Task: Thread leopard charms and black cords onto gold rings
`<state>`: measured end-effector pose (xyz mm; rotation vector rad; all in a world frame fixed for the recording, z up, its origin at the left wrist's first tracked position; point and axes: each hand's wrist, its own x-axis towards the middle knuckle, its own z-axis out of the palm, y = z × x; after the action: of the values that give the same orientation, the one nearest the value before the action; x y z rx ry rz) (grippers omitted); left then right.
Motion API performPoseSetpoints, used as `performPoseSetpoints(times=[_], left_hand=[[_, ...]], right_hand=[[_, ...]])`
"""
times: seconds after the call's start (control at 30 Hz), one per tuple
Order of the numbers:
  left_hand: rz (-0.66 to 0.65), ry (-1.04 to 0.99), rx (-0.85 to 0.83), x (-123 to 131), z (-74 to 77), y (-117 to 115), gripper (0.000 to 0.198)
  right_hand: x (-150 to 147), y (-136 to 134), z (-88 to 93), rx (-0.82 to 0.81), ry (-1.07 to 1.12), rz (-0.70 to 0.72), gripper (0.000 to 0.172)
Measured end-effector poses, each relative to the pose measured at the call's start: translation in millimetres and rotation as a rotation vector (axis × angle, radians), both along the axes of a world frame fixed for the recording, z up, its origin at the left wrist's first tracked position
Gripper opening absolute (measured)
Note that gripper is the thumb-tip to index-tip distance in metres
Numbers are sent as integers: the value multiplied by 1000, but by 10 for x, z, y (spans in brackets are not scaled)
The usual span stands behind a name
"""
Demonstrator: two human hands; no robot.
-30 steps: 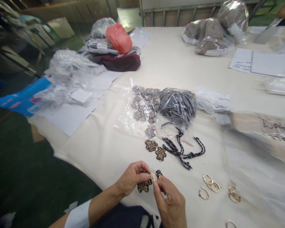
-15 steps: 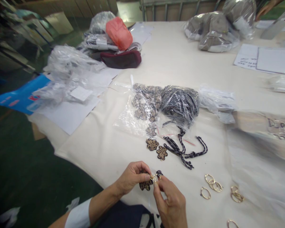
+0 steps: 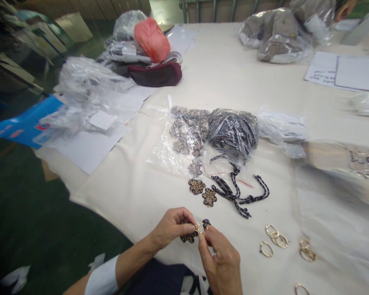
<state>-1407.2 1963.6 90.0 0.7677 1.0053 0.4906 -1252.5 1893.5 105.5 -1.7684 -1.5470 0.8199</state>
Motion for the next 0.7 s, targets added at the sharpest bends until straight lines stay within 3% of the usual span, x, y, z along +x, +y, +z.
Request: performPoseSetpoints(times=[0.2,0.33,0.5,0.6,0.7], left_hand=[[-43,39,40,17,40,19,28],[-55,68,72,31,57,13,29],[-105,-5,62,126,63,-63,30],[-104,-115,-13,216,69,-103,32],[-115,-191,-63,283,81,-116,34]], right_hand=[[-1,29,64,-70,88,-11,19],[45,-17,134,-217,255,-39,25],[159,-91,258,-499,729,-301,34],[227,-126,327,-523,971,-418,33],[262,-167,377,-495,1032,-492,30]])
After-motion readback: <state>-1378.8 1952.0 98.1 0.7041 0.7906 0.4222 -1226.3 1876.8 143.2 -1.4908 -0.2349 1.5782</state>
